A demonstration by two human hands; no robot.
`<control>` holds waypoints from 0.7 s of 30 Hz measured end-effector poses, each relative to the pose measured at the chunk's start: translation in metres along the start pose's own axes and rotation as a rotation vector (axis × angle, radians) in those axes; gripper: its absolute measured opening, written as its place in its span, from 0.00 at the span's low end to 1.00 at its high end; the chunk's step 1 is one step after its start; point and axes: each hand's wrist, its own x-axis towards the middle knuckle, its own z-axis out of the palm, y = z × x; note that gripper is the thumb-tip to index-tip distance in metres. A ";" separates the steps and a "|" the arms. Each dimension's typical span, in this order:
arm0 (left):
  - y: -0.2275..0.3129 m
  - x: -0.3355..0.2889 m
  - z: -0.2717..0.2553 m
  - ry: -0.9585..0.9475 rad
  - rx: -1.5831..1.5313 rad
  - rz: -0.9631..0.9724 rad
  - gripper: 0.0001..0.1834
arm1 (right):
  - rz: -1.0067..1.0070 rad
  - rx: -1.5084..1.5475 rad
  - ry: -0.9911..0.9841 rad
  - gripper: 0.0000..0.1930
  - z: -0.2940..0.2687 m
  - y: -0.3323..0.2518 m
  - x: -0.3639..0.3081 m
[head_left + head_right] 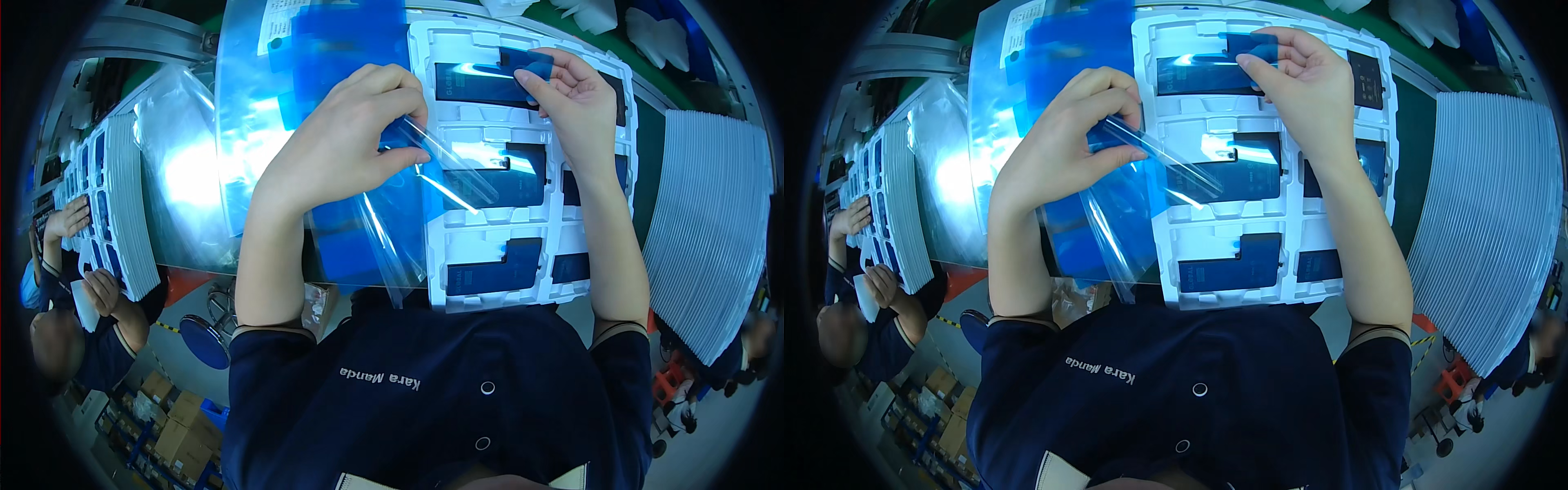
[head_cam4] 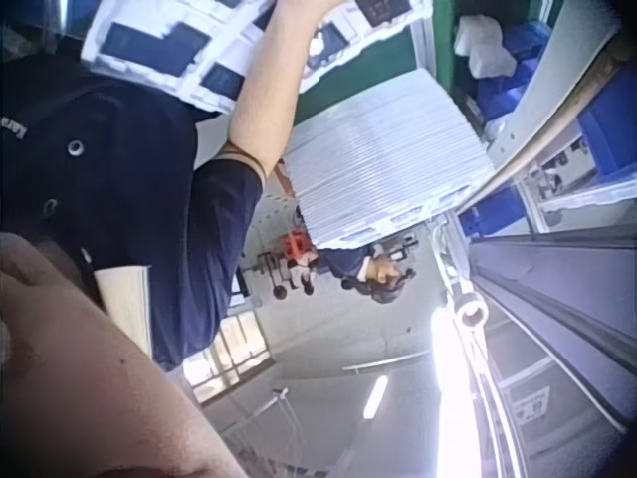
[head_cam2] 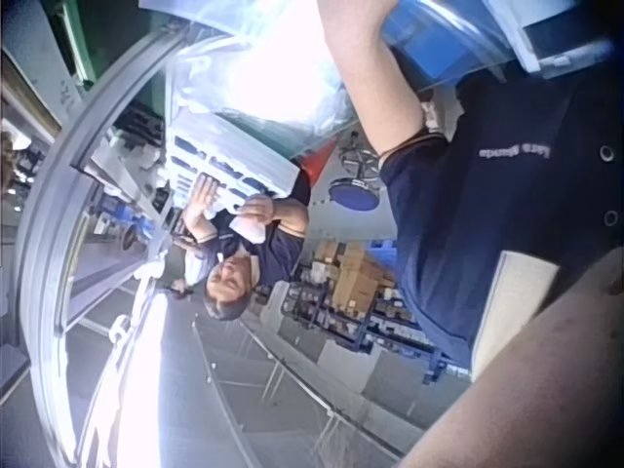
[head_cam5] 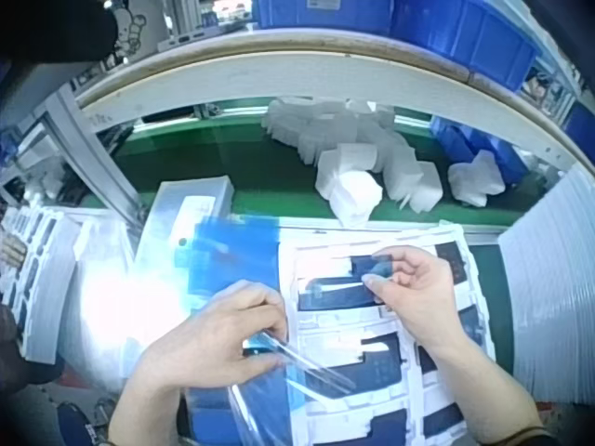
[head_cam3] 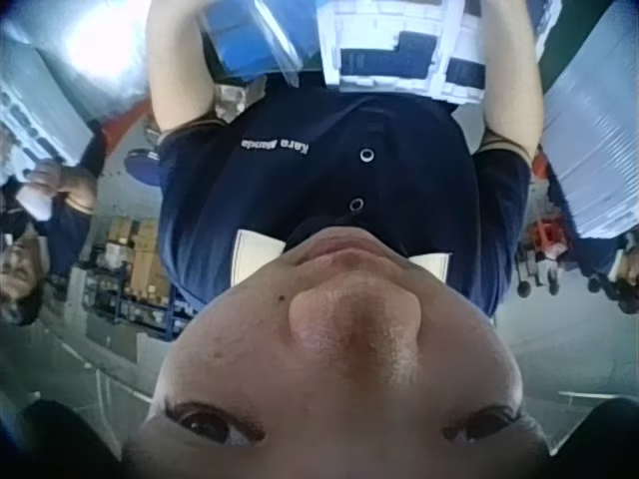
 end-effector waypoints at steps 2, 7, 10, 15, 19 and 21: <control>0.001 0.000 -0.001 0.003 -0.006 0.000 0.16 | 0.006 -0.008 0.004 0.16 0.000 -0.001 0.000; 0.000 0.002 0.002 0.065 0.022 0.099 0.15 | 0.004 0.006 0.003 0.15 0.000 0.001 0.000; 0.000 0.001 0.006 -0.012 0.065 0.094 0.13 | -0.012 0.007 -0.003 0.15 0.000 0.002 0.000; 0.002 0.003 0.004 -0.017 0.040 0.083 0.12 | -0.148 -0.133 -0.004 0.17 0.002 0.016 0.001; 0.000 0.004 0.001 0.051 0.003 0.177 0.09 | -0.578 -0.732 0.102 0.20 0.007 -0.001 -0.003; 0.008 0.000 -0.001 0.083 -0.320 -0.009 0.07 | -0.527 -0.622 0.078 0.21 0.008 -0.020 -0.014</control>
